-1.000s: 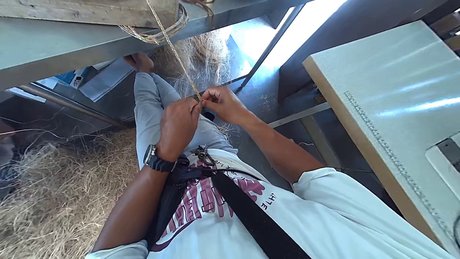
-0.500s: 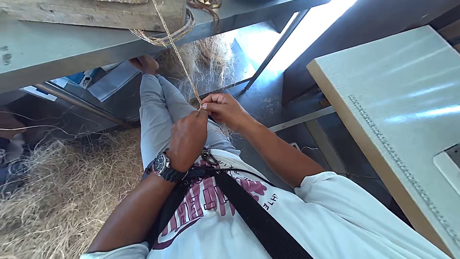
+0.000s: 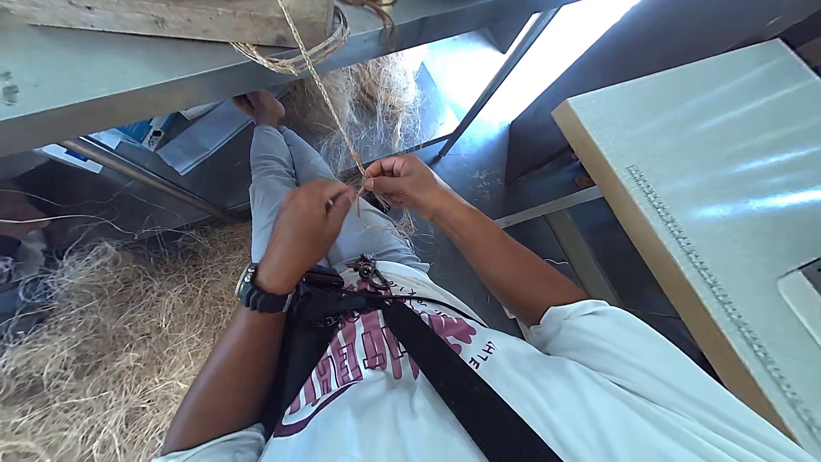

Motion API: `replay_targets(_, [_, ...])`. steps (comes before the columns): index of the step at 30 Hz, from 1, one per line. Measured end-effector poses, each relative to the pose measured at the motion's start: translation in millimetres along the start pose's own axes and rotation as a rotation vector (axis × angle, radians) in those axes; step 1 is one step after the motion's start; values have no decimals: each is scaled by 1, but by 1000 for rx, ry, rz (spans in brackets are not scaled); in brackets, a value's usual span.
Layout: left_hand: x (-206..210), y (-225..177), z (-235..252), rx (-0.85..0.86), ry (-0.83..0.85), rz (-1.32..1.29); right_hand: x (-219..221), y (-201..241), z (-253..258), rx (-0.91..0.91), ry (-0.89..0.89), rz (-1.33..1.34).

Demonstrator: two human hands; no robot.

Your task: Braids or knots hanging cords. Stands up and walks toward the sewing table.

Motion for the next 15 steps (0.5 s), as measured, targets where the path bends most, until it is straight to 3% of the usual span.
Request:
replay_targets(2, [-2, 8, 1, -39, -72, -115, 1, 2, -2, 0, 16, 10])
replay_targets(8, [22, 20, 19, -170, -50, -712, 6, 3, -5, -80, -64, -27])
replay_targets(11, [24, 24, 17, -225, -78, -620, 5, 2, -3, -154, -152, -151])
replay_targets(15, [18, 35, 29, -120, -37, -236, 7, 2, -3, -232, -270, -396])
Point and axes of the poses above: each hand's wrist, its own z-axis towards the middle knuckle, its own x-axis out of the palm, y = z × x, the point moved 2 cm from there along z, towards the middle knuckle, and after that the axes turned 13 degrees about x, right-handed, at the moved point
